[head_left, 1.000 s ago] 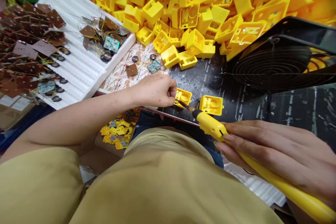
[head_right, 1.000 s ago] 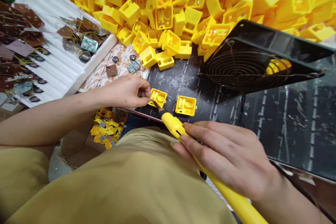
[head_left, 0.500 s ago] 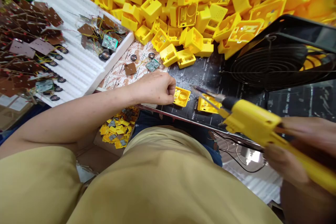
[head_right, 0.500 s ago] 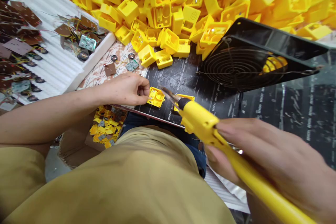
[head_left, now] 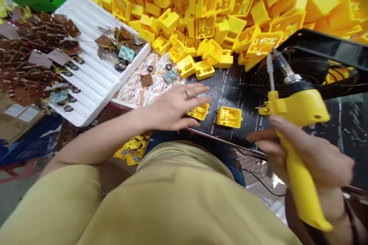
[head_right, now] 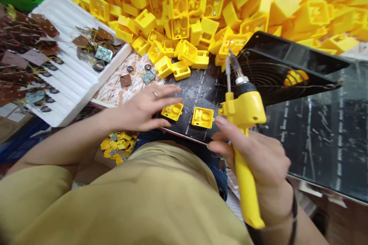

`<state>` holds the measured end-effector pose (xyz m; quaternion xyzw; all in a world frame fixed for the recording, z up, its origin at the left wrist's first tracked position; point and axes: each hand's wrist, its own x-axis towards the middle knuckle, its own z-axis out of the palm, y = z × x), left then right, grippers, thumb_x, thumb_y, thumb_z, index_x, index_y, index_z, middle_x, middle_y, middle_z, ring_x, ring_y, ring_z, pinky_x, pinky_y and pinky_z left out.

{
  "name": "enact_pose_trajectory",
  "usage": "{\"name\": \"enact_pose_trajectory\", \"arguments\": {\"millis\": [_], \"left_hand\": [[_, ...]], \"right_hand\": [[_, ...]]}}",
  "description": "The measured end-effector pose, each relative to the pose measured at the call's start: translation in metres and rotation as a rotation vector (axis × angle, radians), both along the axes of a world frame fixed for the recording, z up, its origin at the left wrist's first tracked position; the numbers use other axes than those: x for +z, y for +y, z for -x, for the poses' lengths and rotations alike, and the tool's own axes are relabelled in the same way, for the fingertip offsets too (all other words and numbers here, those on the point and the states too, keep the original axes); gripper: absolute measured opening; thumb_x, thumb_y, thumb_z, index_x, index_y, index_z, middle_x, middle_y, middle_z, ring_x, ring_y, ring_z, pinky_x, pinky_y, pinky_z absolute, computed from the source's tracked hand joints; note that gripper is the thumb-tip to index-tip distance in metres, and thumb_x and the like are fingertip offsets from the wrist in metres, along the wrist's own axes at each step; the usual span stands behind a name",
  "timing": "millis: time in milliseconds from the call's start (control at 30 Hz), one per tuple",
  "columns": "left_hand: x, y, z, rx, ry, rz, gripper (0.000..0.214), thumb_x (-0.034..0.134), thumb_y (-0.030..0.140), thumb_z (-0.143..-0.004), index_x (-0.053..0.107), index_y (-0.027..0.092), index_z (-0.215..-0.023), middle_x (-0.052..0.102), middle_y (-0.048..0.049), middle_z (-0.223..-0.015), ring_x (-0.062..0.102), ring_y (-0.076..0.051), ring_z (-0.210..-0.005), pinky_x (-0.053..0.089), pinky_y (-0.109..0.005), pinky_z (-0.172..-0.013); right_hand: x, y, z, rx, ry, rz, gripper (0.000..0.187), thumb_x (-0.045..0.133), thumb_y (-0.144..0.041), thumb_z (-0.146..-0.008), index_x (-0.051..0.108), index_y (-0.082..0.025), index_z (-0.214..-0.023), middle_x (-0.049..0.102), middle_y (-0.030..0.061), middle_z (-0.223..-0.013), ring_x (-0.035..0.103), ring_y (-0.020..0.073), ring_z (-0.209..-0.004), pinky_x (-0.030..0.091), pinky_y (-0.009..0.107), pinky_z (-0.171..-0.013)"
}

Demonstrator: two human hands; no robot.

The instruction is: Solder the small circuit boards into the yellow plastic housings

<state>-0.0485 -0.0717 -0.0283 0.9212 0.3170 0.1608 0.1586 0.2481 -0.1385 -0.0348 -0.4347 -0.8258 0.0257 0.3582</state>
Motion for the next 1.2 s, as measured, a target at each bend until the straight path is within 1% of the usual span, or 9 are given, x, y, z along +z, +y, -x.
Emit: {"name": "enact_pose_trajectory", "arguments": {"millis": [133,300,367,433,567,733,867,1000,1200], "left_hand": [[-0.007,-0.015,0.010,-0.070,-0.030,0.013,0.036,0.049,0.023,-0.099,0.064,0.017,-0.131,0.060,-0.0159,-0.144,0.058,-0.027,-0.129,0.049,-0.044,-0.108],[0.061,-0.017,0.081,-0.206,0.160,0.466,0.032,0.060,0.038,-0.096,0.070,0.023,-0.122,0.076,-0.0057,-0.115,0.072,-0.016,-0.099,0.055,-0.024,-0.087],[0.062,-0.009,0.088,0.067,0.209,0.313,0.030,0.054,0.039,-0.097,0.075,0.023,-0.110,0.078,-0.0056,-0.106,0.072,-0.018,-0.093,0.054,-0.028,-0.085],[0.041,0.005,0.077,0.440,0.239,-0.012,0.033,0.053,0.040,-0.094,0.074,0.019,-0.109,0.076,-0.0095,-0.104,0.069,-0.024,-0.096,0.053,-0.037,-0.088],[0.003,0.035,0.050,0.596,0.343,-0.223,0.033,0.055,0.043,-0.089,0.073,0.017,-0.099,0.072,-0.0125,-0.094,0.064,-0.030,-0.099,0.049,-0.045,-0.089],[0.053,0.066,0.066,0.733,-0.112,0.068,0.027,0.059,0.037,-0.087,0.061,0.020,-0.066,0.052,0.0017,-0.056,0.047,-0.011,-0.062,0.041,-0.030,-0.061],[0.082,0.081,0.062,0.663,-0.493,0.355,0.033,0.069,0.041,-0.082,0.056,0.017,-0.063,0.045,0.0046,-0.050,0.039,-0.004,-0.054,0.028,-0.024,-0.049],[0.065,0.072,0.041,0.557,-0.603,0.478,0.023,0.064,0.041,-0.087,0.063,0.018,-0.088,0.060,0.0019,-0.068,0.053,-0.007,-0.060,0.042,-0.026,-0.054],[0.014,0.022,0.049,0.358,-0.340,0.247,0.022,0.053,0.025,-0.089,0.068,0.017,-0.103,0.076,-0.0069,-0.102,0.073,-0.017,-0.095,0.060,-0.036,-0.085]], "right_hand": [[-0.017,0.019,0.001,0.087,-0.092,-0.070,0.027,0.068,-0.020,-0.091,0.065,-0.031,-0.116,0.075,-0.0036,-0.089,0.070,0.0129,-0.066,0.054,0.022,-0.060],[-0.028,0.036,0.005,0.166,-0.127,-0.026,0.029,0.073,-0.037,-0.087,0.058,-0.022,-0.107,0.069,0.0129,-0.123,0.073,0.0251,-0.095,0.061,0.035,-0.075],[-0.033,0.038,0.010,0.183,-0.130,-0.008,0.031,0.072,-0.038,-0.088,0.056,-0.022,-0.108,0.068,0.0144,-0.123,0.071,0.0281,-0.104,0.061,0.039,-0.080],[-0.036,0.040,0.016,0.183,-0.119,-0.003,0.029,0.071,-0.035,-0.089,0.054,-0.023,-0.110,0.070,0.0126,-0.117,0.071,0.0277,-0.105,0.062,0.038,-0.080],[-0.035,0.040,0.023,0.171,-0.085,-0.021,0.035,0.076,-0.030,-0.085,0.055,-0.025,-0.113,0.072,0.0086,-0.105,0.073,0.0253,-0.095,0.062,0.035,-0.075],[-0.033,0.042,0.024,0.181,-0.066,0.008,0.046,0.079,-0.030,-0.082,0.053,-0.026,-0.119,0.072,0.0094,-0.104,0.073,0.0284,-0.097,0.062,0.037,-0.076],[-0.032,0.042,0.028,0.156,-0.042,0.019,0.046,0.080,-0.032,-0.081,0.054,-0.026,-0.118,0.071,0.0061,-0.091,0.073,0.0261,-0.085,0.061,0.034,-0.068],[-0.027,0.039,0.039,0.113,0.009,0.006,0.048,0.080,-0.031,-0.080,0.052,-0.023,-0.118,0.072,0.0115,-0.105,0.073,0.0248,-0.085,0.061,0.034,-0.072],[-0.029,0.034,0.061,0.123,0.050,0.005,0.047,0.079,-0.032,-0.083,0.052,-0.022,-0.119,0.071,0.0135,-0.114,0.071,0.0264,-0.106,0.061,0.034,-0.082]]}}
